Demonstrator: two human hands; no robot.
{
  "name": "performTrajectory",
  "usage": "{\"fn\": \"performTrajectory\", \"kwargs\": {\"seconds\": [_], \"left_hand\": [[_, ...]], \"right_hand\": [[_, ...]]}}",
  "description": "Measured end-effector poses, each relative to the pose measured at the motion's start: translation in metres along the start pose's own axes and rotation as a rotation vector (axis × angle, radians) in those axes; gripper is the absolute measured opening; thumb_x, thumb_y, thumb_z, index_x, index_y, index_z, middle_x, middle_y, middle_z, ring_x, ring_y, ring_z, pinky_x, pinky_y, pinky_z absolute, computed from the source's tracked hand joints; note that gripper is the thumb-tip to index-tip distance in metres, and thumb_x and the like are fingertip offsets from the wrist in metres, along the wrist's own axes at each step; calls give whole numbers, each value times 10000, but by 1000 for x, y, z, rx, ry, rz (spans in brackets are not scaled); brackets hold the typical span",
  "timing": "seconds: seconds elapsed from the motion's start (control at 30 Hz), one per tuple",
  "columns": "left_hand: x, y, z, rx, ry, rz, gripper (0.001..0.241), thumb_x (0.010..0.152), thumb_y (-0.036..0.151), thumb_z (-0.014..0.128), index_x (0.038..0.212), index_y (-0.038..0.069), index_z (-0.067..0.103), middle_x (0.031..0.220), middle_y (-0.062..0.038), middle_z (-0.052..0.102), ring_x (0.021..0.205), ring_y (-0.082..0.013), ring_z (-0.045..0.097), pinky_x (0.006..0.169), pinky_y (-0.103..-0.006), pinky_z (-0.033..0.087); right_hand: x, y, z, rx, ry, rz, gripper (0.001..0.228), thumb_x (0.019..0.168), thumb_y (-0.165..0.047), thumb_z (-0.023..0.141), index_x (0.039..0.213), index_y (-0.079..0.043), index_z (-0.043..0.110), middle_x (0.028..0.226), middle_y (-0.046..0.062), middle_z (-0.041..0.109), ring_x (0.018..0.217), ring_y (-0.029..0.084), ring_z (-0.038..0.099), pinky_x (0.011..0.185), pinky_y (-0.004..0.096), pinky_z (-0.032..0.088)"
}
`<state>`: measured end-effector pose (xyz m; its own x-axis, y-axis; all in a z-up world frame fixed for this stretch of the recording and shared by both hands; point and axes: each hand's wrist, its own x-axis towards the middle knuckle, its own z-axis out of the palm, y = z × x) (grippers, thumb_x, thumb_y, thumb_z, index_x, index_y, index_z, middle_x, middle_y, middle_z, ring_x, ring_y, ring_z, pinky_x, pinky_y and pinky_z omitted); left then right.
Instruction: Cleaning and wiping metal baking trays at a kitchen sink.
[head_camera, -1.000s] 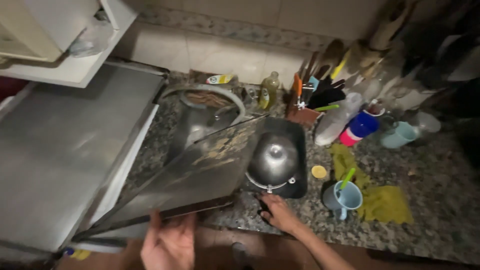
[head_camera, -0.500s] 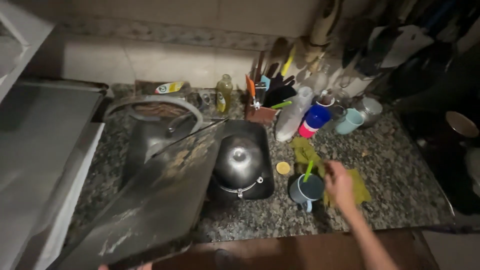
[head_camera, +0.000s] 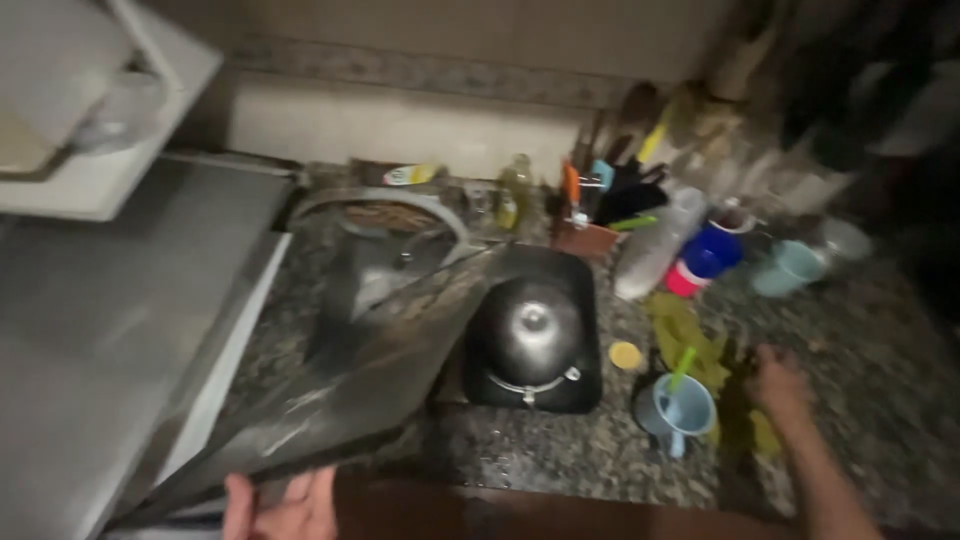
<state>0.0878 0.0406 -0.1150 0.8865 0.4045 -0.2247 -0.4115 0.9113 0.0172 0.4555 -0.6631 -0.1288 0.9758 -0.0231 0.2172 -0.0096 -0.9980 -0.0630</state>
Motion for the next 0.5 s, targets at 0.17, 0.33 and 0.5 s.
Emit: {"fn": "performTrajectory", "kwargs": {"seconds": [0.17, 0.33, 0.5], "left_hand": [[-25, -69, 201, 317, 235, 285, 556, 973, 348, 547, 1486, 149, 471, 1534, -100, 531, 1404, -360, 498, 1112, -522, 362], [-18, -72, 172, 218, 269, 262, 508, 1013, 372, 581, 1418, 67, 546, 1405, -140, 615, 1255, -330, 594, 1057, -475, 468], [-19, -85, 161, 175, 288, 271, 468, 992, 377, 554, 1382, 119, 540, 1340, -113, 633, 1229, -319, 598, 1035, -491, 491]], "right_hand": [[9, -163, -83, 322, 278, -365, 516, 809, -55, 686, 1323, -80, 645, 1247, 196, 671, 1191, 374, 623, 1026, 452, 495], [-24, -332, -48, 523, -228, -763, 423, 759, -39, 639, 1181, -53, 670, 1175, 186, 690, 1163, 386, 622, 1013, 441, 491], [-45, -431, 26, 583, -379, -1058, 479, 782, -30, 622, 1260, -39, 660, 1333, 209, 629, 1255, 409, 566, 1055, 429, 461]]}}
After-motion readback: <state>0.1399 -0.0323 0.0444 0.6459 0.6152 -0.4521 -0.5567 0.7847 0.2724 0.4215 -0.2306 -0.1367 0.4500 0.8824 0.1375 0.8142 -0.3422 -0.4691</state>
